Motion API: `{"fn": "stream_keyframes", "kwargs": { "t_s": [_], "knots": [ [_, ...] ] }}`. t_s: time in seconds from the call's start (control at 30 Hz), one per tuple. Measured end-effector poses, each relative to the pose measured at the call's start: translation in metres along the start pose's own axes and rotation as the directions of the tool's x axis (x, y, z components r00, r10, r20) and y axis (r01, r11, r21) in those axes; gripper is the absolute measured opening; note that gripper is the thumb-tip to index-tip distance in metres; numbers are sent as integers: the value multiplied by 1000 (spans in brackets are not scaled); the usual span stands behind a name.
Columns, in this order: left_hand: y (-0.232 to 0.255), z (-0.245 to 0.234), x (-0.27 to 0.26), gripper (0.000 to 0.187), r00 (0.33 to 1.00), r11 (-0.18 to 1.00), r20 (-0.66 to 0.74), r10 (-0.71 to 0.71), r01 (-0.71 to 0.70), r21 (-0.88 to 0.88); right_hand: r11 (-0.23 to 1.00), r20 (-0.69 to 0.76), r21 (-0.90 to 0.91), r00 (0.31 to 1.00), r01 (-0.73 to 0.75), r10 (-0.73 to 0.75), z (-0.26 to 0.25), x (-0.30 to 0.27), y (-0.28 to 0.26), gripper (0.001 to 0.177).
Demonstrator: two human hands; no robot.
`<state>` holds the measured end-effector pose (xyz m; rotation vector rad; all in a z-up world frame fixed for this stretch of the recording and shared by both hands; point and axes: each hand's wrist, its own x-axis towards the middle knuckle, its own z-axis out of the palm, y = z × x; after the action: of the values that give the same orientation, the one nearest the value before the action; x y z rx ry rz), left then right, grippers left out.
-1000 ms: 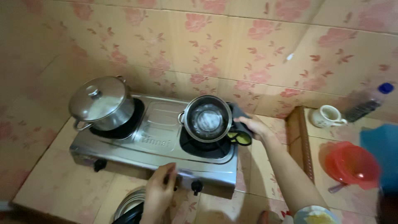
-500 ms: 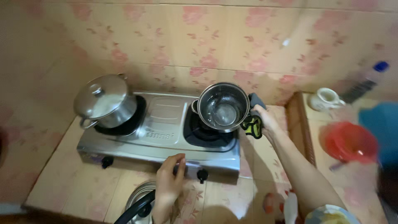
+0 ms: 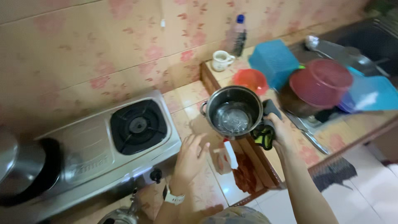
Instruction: The person carries a stainless steel kettle to a counter, pours water from an orange thermos into the kettle, places the kettle on a gas stove and turns on the burner. They then take a cup and saucer from a dish rack, open a container of coffee powder, and scoop coffee into the cup with a spoon.
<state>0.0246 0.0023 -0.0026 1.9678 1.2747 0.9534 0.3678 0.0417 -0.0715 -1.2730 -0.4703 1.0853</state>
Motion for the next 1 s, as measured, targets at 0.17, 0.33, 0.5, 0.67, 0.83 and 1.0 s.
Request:
{"fn": "stream_keyframes", "kwargs": {
  "t_s": [0.17, 0.33, 0.5, 0.67, 0.83, 1.0],
  "knots": [
    [15, 45, 9, 37, 980, 981, 55, 193, -190, -50, 992, -222, 18, 968, 122, -115, -88, -15, 12, 22],
    [18, 66, 11, 38, 970, 982, 150, 189, -187, -28, 981, -351, 162, 935, 104, -41, -124, -17, 32, 20],
    [19, 70, 13, 38, 971, 979, 145, 192, -200, 45, 965, -353, 220, 934, 145, -60, -130, -5, 43, 19],
    [30, 59, 13, 38, 972, 985, 213, 102, -128, 116, 999, -323, 1, 945, -47, 44, -129, -11, 21, 33],
    [35, 54, 10, 37, 974, 988, 220, 52, -82, 127, 288, -175, -956, 909, -64, -378, -104, -48, -26, 53],
    [23, 64, 6, 36, 986, 987, 88, 142, -148, 67, 164, -28, -985, 905, 46, -425, -52, -86, -50, 45]
  ]
}}
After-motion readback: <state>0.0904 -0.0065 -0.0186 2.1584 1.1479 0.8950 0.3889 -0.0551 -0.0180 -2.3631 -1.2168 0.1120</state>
